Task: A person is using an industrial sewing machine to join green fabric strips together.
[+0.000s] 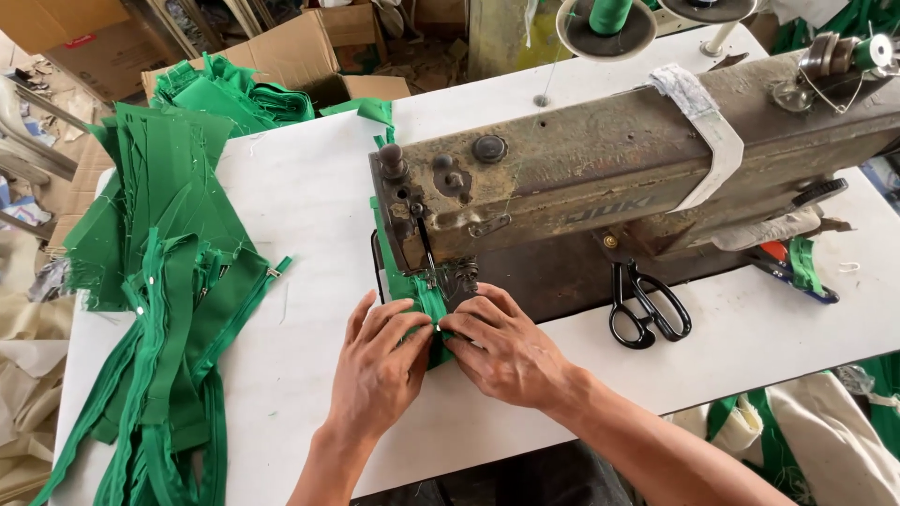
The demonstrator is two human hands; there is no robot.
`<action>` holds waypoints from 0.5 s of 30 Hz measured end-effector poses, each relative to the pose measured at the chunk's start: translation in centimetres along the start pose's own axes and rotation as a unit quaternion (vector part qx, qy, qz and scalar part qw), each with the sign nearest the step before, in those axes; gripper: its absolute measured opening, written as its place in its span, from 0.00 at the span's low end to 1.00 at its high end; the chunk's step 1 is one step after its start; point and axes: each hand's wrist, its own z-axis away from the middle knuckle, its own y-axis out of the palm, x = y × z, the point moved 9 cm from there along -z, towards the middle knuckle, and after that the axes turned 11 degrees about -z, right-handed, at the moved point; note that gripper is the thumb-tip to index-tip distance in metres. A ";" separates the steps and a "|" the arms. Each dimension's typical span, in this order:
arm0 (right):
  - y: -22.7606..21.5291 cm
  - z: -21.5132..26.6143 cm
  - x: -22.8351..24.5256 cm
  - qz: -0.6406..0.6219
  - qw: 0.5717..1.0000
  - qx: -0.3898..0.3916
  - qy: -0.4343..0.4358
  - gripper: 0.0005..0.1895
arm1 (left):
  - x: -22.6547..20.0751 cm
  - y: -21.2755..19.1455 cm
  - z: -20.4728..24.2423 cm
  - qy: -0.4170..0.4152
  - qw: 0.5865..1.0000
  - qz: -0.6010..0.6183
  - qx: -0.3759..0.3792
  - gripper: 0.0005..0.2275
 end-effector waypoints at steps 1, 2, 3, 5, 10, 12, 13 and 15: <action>0.2 0.1 0.0 0.000 1.000 0.002 -0.001 0.03 | 0.0 0.0 0.0 -0.002 1.000 0.001 -0.001 0.04; 0.3 0.2 -0.1 0.009 1.000 0.002 -0.003 0.03 | -0.1 0.3 0.0 0.009 1.000 -0.004 0.012 0.04; 0.4 0.2 0.0 0.018 1.000 0.001 -0.006 0.02 | -0.3 0.5 0.0 0.019 0.999 -0.010 0.025 0.04; 0.4 0.2 0.0 0.016 1.000 0.001 -0.005 0.02 | -0.3 0.3 -0.3 0.028 0.999 -0.011 0.021 0.05; 0.7 0.3 -0.3 0.009 1.000 0.005 0.001 0.02 | -0.2 0.4 -0.5 0.056 0.998 -0.009 0.033 0.05; 0.8 0.3 -0.3 -0.001 1.000 0.012 0.000 0.02 | 0.2 1.0 -0.4 0.052 0.997 0.008 0.052 0.03; 0.9 0.2 -0.3 -0.002 1.000 0.013 -0.001 0.02 | 0.6 1.4 -0.5 0.051 0.997 0.008 0.052 0.03; 0.8 0.1 -0.2 -0.014 1.000 0.008 -0.005 0.02 | 2.1 2.6 -0.7 0.000 0.994 0.083 0.072 0.09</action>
